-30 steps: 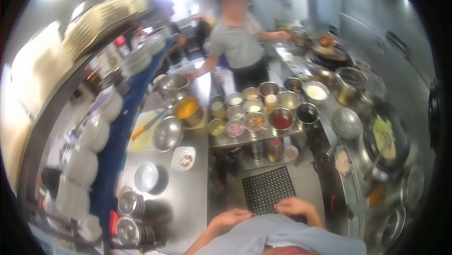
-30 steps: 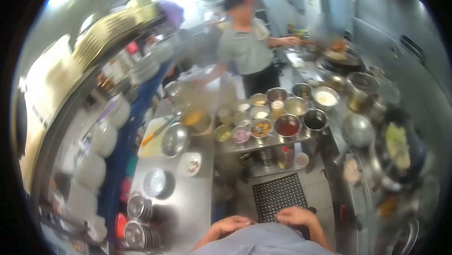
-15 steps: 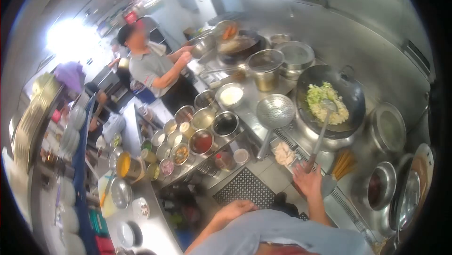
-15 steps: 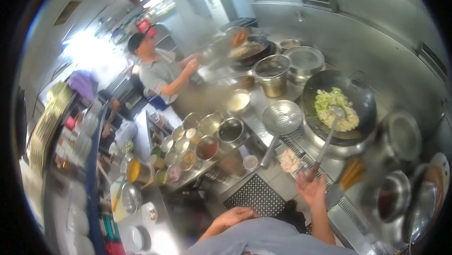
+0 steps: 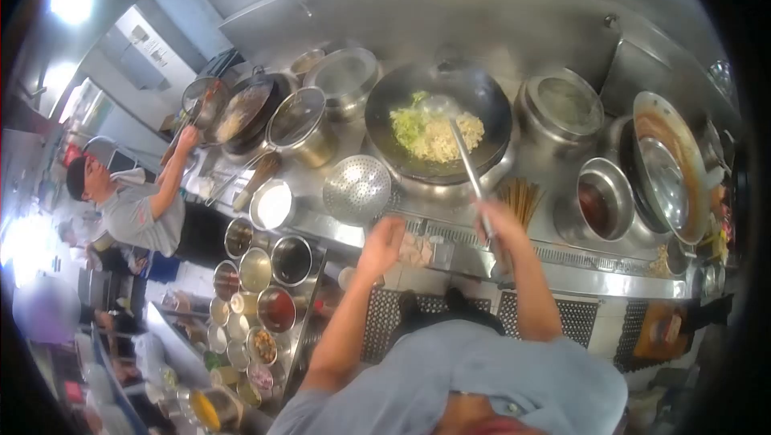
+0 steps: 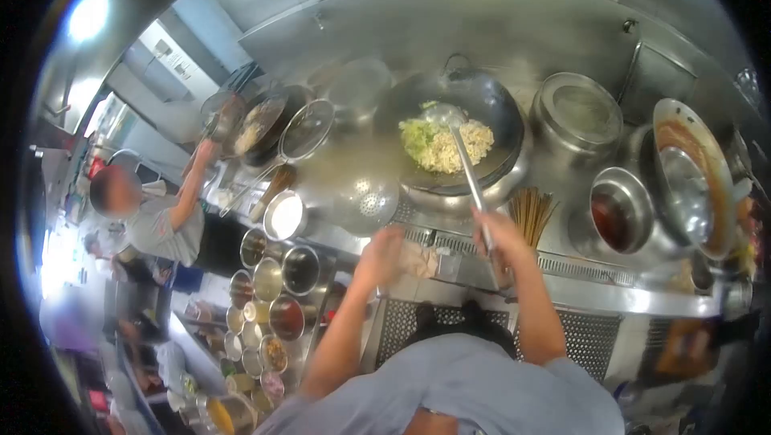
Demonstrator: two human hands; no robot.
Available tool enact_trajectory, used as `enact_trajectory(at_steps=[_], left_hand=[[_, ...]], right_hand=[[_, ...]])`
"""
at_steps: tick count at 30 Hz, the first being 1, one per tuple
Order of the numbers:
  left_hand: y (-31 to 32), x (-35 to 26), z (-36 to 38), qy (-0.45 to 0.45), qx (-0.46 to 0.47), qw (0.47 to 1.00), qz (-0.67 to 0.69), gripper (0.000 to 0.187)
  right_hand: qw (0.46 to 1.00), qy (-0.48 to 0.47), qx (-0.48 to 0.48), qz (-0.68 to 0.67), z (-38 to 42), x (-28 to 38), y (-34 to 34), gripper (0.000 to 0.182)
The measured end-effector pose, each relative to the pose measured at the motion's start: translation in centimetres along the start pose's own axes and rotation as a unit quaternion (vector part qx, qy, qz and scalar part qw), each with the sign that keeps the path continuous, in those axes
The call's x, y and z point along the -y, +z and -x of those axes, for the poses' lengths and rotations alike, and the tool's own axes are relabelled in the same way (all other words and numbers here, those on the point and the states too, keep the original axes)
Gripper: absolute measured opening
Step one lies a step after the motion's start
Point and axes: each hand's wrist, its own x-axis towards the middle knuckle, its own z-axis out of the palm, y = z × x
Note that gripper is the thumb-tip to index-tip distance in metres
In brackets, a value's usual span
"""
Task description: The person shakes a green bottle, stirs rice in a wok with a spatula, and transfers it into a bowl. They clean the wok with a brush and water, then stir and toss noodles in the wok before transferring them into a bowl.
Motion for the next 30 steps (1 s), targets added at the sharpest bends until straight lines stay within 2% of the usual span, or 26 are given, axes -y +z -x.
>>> enact_trajectory(at_steps=[1,2,3,4,7,8,9,10,11,12,13,15,18,20,21,22,24,25,26,27,29,30], left_hand=[[-0.2,-0.7,-2.7,-0.011,-0.029,0.999,0.018,0.019],[0.0,-0.4,-5.3,0.068,-0.057,0.996,-0.001,0.019],[0.2,0.2,-7.3,0.142,-0.085,0.986,-0.019,0.019],[0.5,0.8,-9.7,0.145,-0.049,0.988,-0.033,0.021],[2.4,2.8,-13.7,0.152,0.062,0.983,-0.085,0.026],[2.9,3.6,-14.8,0.16,0.084,0.977,-0.112,0.026],[3.5,4.1,-15.6,0.171,0.107,0.969,-0.141,0.027],[4.8,5.3,-15.7,0.199,0.04,0.977,-0.061,0.026],[4.8,5.0,-15.0,0.187,0.047,0.98,-0.058,0.025],[4.6,4.6,-14.2,0.176,0.051,0.981,-0.059,0.024],[4.3,3.8,-13.9,0.167,0.051,0.983,-0.059,0.023],[1.5,0.0,-11.1,0.225,-0.006,0.974,-0.023,0.022],[-0.4,-1.7,-10.4,0.24,-0.021,0.97,-0.031,0.021],[0.2,0.1,-10.6,0.19,0.026,0.981,-0.007,0.022],[1.0,1.2,-11.0,0.167,0.049,0.985,0.007,0.023],[2.3,2.9,-10.5,0.137,0.09,0.986,-0.021,0.019],[4.9,6.4,-6.4,0.2,0.066,0.975,-0.063,0.016],[4.2,6.6,-3.7,0.255,0.024,0.965,-0.061,0.014],[2.3,5.5,-1.6,0.254,0.037,0.966,-0.045,0.016],[1.5,4.3,-2.8,0.277,0.002,0.96,-0.047,0.015],[0.4,3.1,-3.9,0.306,-0.053,0.949,-0.049,0.015],[1.7,4.6,-6.6,0.268,-0.019,0.962,-0.053,0.017]], right_hand=[[0.982,-0.037,-0.068,0.173,-0.9,-3.3,0.0,0.037],[0.915,-0.171,-0.193,0.309,0.3,-5.3,1.2,0.041],[0.95,-0.111,-0.181,0.228,0.5,-7.6,1.4,0.036],[0.987,-0.03,-0.13,0.093,2.0,-7.6,2.4,0.034],[0.989,0.024,-0.13,-0.065,3.2,-10.6,4.6,0.033],[0.987,0.015,-0.127,-0.101,4.8,-9.2,6.1,0.035],[0.992,-0.008,-0.122,-0.041,6.1,-8.5,6.2,0.036],[0.993,-0.031,-0.116,0.018,7.2,-7.9,6.3,0.037],[0.99,-0.055,-0.107,0.076,8.4,-6.8,6.5,0.039],[0.983,-0.019,-0.154,0.096,11.2,-3.7,7.3,0.056],[0.985,-0.022,-0.12,0.119,13.3,-1.3,7.3,0.06],[0.983,-0.02,-0.051,0.178,16.4,2.6,6.7,0.068],[0.954,0.009,-0.053,0.293,16.4,6.7,7.6,0.067],[0.883,0.002,-0.021,0.468,10.9,8.3,7.8,0.063],[0.839,-0.085,-0.06,0.533,5.3,5.3,5.4,0.055],[0.866,-0.056,-0.085,0.49,4.5,6.7,7.3,0.051],[0.848,-0.135,-0.133,0.495,0.7,5.9,7.8,0.048],[0.885,-0.065,-0.138,0.44,1.3,6.8,9.3,0.052],[0.872,-0.115,-0.151,0.451,1.2,5.3,9.3,0.054],[0.854,-0.168,-0.168,0.462,0.9,4.5,9.0,0.057],[0.86,-0.15,-0.155,0.463,2.9,5.1,9.6,0.05],[0.867,-0.13,-0.143,0.459,4.9,4.4,10.4,0.047]])
